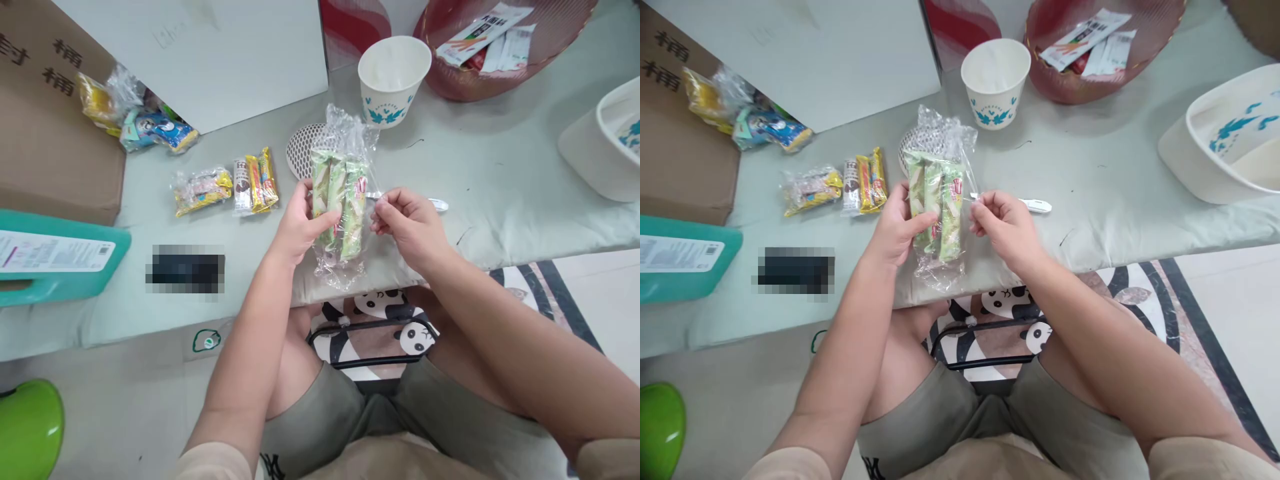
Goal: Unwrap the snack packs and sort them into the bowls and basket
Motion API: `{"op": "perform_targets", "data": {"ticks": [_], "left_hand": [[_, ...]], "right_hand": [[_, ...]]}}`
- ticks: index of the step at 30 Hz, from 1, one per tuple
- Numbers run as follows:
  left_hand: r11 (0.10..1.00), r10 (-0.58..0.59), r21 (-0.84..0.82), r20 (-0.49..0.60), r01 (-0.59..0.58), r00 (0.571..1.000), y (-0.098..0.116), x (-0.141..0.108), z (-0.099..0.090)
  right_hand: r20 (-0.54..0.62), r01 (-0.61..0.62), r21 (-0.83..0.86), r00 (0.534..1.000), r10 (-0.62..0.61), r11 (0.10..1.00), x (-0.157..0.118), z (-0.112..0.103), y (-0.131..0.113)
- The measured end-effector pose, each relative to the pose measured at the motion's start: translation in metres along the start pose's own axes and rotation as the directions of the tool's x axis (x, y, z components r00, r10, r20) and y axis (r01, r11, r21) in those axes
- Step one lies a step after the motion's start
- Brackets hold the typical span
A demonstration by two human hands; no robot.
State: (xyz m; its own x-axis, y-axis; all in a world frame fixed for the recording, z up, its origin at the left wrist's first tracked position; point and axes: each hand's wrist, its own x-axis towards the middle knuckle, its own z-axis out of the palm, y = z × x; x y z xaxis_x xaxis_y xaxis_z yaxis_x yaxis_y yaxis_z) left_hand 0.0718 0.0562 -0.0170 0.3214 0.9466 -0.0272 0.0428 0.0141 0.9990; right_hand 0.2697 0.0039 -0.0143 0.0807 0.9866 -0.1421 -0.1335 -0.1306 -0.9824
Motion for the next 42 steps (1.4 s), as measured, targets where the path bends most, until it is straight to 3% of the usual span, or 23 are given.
{"op": "perform_targets", "data": {"ticks": [5, 10, 16, 21, 23, 26, 29, 33, 37, 39, 42], "left_hand": [[0.999, -0.027, 0.033, -0.057, 0.028, 0.998, -0.002, 0.001, 0.004], [0.998, -0.052, 0.031, -0.034, 0.053, 0.998, -0.001, 0.001, 0.008], [0.999, -0.006, 0.054, 0.042, 0.004, 0.999, -0.001, -0.001, 0.017], [0.935, 0.188, 0.326, -0.129, -0.137, 0.974, 0.001, -0.005, 0.030], [0.891, 0.252, 0.420, -0.139, -0.173, 0.958, 0.004, -0.005, 0.033], [0.856, 0.216, 0.492, -0.063, -0.158, 0.974, 0.009, -0.005, 0.033], [0.852, 0.152, 0.515, -0.066, -0.097, 0.986, 0.012, -0.004, 0.030], [0.900, 0.135, 0.432, -0.145, -0.060, 0.980, 0.010, -0.002, 0.021], [0.969, 0.163, 0.225, -0.263, -0.104, 0.951, 0.012, 0.001, 0.010], [0.990, 0.134, 0.078, -0.263, -0.117, 0.955, 0.020, 0.002, 0.006], [0.984, 0.080, -0.145, -0.176, -0.106, 0.981, 0.038, 0.000, 0.004]], "right_hand": [[-0.021, 0.079, -0.048, 0.997, -0.080, 0.996, -0.001, -0.001, 0.002], [0.129, 0.363, -0.232, 0.931, -0.341, 0.903, -0.004, -0.004, 0.004], [0.148, 0.302, -0.307, 0.952, -0.268, 0.903, -0.001, 0.002, 0.016], [0.075, 0.320, -0.395, 0.946, -0.317, 0.861, -0.003, 0.008, 0.020], [0.082, 0.349, -0.419, 0.934, -0.348, 0.838, -0.003, 0.009, 0.020], [0.146, 0.433, -0.433, 0.899, -0.413, 0.790, -0.003, 0.010, 0.020], [0.152, 0.461, -0.451, 0.884, -0.443, 0.764, -0.002, 0.011, 0.019], [0.089, 0.389, -0.454, 0.915, -0.393, 0.802, -0.002, 0.012, 0.019], [0.007, 0.302, -0.423, 0.944, -0.331, 0.854, -0.004, 0.012, 0.022], [-0.023, 0.235, -0.389, 0.964, -0.264, 0.891, -0.004, 0.012, 0.024], [-0.012, 0.192, -0.343, 0.978, -0.209, 0.919, -0.003, 0.011, 0.026]]}}
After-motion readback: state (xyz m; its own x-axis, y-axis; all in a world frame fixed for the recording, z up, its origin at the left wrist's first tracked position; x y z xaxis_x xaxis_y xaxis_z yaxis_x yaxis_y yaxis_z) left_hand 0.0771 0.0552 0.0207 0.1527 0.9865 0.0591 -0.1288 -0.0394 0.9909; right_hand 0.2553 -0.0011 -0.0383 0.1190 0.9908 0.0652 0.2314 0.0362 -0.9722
